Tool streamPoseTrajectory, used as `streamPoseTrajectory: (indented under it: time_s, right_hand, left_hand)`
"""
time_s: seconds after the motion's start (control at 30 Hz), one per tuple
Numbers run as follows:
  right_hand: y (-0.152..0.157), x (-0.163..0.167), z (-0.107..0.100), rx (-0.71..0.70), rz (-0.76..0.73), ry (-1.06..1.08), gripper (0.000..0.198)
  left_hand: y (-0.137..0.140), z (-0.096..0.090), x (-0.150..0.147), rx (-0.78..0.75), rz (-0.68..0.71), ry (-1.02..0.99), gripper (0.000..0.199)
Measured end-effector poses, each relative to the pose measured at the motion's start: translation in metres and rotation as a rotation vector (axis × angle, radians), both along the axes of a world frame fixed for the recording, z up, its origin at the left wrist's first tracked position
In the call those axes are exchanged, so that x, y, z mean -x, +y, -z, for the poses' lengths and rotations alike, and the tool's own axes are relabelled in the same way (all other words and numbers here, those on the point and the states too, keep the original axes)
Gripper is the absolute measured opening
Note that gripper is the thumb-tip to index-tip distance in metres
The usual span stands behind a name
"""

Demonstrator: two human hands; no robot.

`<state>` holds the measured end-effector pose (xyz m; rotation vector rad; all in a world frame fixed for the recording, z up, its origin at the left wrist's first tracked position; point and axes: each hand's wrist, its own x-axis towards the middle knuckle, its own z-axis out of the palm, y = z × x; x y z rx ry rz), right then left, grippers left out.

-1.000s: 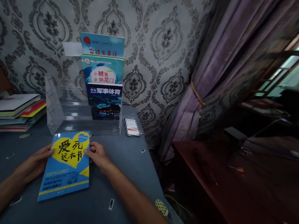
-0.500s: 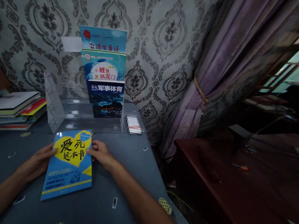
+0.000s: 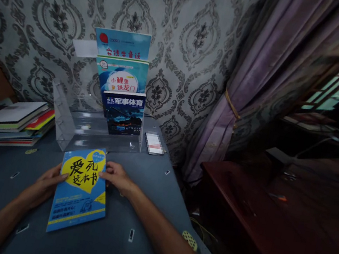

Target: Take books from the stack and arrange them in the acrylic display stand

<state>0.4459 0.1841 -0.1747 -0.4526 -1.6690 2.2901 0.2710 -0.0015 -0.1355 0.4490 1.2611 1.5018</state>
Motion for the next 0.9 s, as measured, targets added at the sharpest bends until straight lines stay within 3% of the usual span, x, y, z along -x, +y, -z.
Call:
streamPoseTrajectory:
  time_s: [0.6, 0.9]
  right_hand:
    - [0.002, 0.0012, 0.0043, -0.049, 0.0, 0.011, 0.047]
    - [0.0, 0.0045, 0.0047, -0.073, 0.135, 0.065, 0.051]
  left_hand:
    - [0.0031, -0.0016, -0.0036, 0.029, -0.028, 0.044, 0.101]
    - [0.0027, 0.0006, -0.0047, -0.039, -0.018, 0.026, 0.091]
